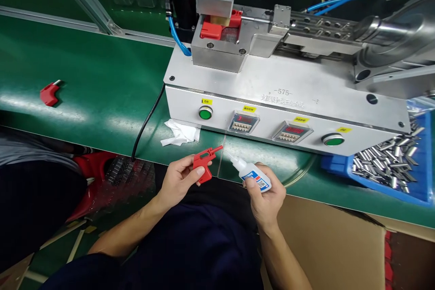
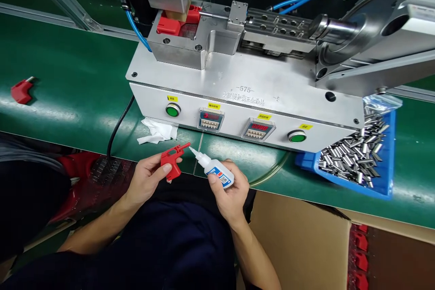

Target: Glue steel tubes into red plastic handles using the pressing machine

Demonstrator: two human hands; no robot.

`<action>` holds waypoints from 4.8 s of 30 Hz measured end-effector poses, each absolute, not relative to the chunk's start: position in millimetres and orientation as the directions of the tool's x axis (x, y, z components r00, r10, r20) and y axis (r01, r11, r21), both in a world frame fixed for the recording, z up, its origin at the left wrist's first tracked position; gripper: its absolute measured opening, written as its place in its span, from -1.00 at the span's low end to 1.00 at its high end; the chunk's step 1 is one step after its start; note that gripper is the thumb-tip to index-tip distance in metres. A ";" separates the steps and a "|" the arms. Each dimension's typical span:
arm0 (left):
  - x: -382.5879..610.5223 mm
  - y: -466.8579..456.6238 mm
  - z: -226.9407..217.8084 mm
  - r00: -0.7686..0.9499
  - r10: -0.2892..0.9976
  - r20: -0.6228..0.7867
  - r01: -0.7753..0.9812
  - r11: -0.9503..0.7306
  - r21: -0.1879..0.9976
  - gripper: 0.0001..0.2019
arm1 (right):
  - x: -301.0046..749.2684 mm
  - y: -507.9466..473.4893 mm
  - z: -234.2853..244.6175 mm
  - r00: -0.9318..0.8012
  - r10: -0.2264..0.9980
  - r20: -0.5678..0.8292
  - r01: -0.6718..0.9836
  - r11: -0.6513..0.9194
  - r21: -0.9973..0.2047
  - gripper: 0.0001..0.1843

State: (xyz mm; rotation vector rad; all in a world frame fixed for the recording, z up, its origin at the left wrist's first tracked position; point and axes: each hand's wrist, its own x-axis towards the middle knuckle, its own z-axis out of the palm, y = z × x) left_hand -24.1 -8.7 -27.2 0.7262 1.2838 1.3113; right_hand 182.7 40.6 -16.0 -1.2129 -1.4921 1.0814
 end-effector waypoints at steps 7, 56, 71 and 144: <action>-23.5 -9.7 -18.1 -0.199 0.972 -0.122 -0.103 0.103 0.989 -0.76 | 176.5 42.0 -9.1 -0.139 0.967 0.214 0.211 0.240 -0.948 -0.74; -53.7 0.3 -68.4 -0.241 0.907 -0.346 0.184 0.393 0.901 -0.35 | 213.5 31.6 -45.4 -0.205 0.975 0.089 0.410 0.168 -0.896 -0.71; -57.6 1.6 -104.8 -0.086 0.953 -0.292 0.106 0.300 0.948 -0.44 | 411.2 150.1 55.1 0.131 0.991 -0.012 0.935 -0.127 -0.330 -0.88; -62.6 203.4 125.0 0.110 0.959 0.260 0.970 -0.161 0.184 -0.73 | 276.3 144.3 94.6 -0.416 0.773 0.480 0.526 0.635 -0.566 -0.79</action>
